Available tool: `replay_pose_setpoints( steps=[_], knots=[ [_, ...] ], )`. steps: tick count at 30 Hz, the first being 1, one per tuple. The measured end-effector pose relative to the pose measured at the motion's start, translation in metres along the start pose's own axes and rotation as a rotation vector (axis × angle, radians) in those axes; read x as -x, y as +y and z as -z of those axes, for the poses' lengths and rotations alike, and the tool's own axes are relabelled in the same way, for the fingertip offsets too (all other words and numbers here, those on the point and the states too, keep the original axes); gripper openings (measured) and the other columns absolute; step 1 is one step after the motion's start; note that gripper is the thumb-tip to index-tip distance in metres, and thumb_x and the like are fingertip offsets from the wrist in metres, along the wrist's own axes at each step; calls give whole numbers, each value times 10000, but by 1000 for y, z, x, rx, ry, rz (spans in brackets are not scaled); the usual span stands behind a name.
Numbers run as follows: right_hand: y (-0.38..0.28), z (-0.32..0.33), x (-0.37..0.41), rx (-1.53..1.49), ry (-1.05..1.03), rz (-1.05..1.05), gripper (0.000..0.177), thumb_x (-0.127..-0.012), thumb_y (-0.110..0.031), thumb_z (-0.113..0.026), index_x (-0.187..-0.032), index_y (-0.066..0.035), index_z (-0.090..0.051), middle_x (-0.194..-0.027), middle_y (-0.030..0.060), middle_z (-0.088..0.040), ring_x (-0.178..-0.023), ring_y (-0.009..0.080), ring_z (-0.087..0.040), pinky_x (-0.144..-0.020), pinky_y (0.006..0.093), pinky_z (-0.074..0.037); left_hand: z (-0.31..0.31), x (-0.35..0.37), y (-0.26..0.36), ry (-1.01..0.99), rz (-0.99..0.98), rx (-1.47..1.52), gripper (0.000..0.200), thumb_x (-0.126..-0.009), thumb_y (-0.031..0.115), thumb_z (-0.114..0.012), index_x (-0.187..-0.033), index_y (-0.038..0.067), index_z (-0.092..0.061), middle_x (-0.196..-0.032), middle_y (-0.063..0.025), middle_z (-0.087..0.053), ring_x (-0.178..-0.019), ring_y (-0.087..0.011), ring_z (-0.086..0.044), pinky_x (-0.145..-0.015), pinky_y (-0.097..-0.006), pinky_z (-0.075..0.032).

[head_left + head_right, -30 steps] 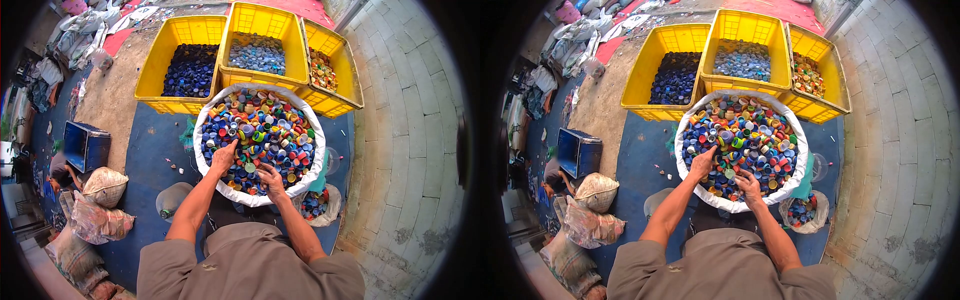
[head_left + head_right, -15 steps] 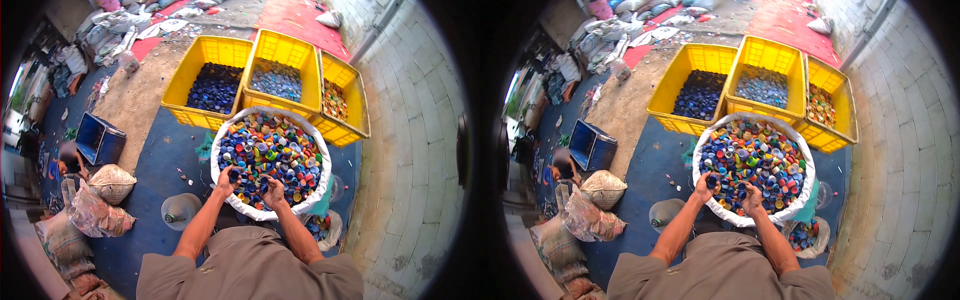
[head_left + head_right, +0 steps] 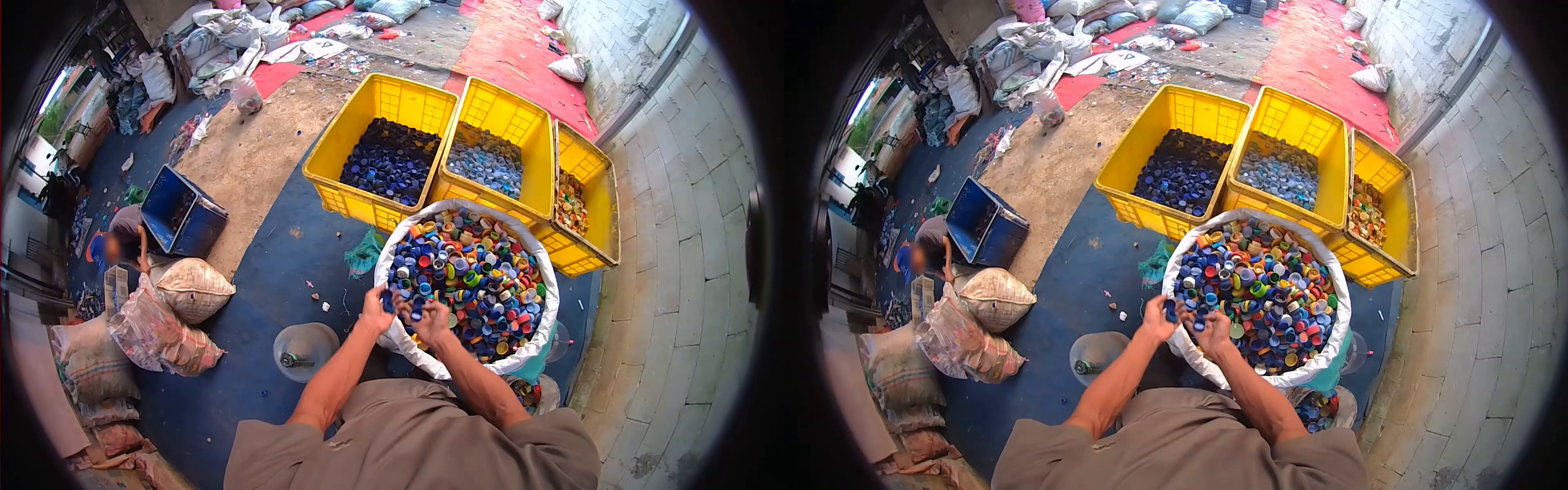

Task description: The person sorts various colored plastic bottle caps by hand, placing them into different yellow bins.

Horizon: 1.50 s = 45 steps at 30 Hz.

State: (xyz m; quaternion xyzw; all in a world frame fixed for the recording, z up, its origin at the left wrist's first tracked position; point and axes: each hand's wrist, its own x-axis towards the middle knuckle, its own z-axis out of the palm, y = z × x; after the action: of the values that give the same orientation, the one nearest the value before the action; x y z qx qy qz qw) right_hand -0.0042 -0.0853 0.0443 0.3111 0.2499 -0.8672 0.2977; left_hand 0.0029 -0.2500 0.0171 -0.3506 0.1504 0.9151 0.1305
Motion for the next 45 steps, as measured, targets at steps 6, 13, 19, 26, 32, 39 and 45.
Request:
replay_pose_setpoints(
  steps=[6,13,19,26,32,39,45],
  knots=[
    [-81,-109,-73,-276,-732,209,147,-723,-86,-480,-832,12,-471,-964,157,-575,-1084,347,-533,-1009,437,-409,-142,-26,119,-447,-117,285,536,-868,373,-566,-1114,-89,-451,-1032,-173,-541,-996,-290,-540,-940,-411,-436],
    [-89,-132,-19,-104,-184,430,149,-849,-82,-496,-783,-54,-366,-940,109,-440,-1249,381,-427,-1114,486,-294,-124,-9,118,-123,-262,-48,941,-839,455,-595,-1441,-72,-101,-1523,-243,-93,-1426,-345,-99,-1153,-452,-115],
    [-57,23,27,361,160,322,537,-779,-55,-489,-1292,66,-380,-1227,226,-492,-1080,330,-562,-924,420,-493,-14,4,21,338,-335,-710,289,-798,199,-680,-1040,72,-587,-839,4,-598,-731,-119,-535,-614,-264,-433],
    [-51,100,70,479,334,315,398,-807,-70,-500,-1191,33,-475,-1083,174,-595,-861,241,-617,-765,351,-534,28,17,-40,274,-429,-929,285,-780,73,-710,-1026,-9,-592,-880,-55,-630,-787,-121,-581,-712,-252,-464],
    [-55,102,74,435,301,341,379,-803,-69,-531,-1169,25,-499,-1037,151,-607,-806,216,-621,-721,333,-533,15,8,-54,181,-465,-1033,279,-782,98,-721,-1019,14,-598,-872,-31,-641,-712,-75,-554,-613,-210,-436],
    [-63,106,90,523,255,373,330,-844,-80,-531,-1154,31,-510,-1015,135,-603,-757,165,-608,-666,273,-517,-51,-30,-65,-5,-859,-1514,403,-715,136,-749,-1064,28,-579,-883,-125,-661,-826,-241,-631,-739,-340,-490],
    [-59,125,109,585,355,390,353,-841,-111,-558,-1166,20,-509,-1024,123,-606,-791,161,-618,-673,268,-512,-127,-62,-67,-174,-1133,-2017,649,-654,132,-768,-1252,102,-519,-981,-79,-641,-938,-287,-541,-824,-413,-422]
  ],
)
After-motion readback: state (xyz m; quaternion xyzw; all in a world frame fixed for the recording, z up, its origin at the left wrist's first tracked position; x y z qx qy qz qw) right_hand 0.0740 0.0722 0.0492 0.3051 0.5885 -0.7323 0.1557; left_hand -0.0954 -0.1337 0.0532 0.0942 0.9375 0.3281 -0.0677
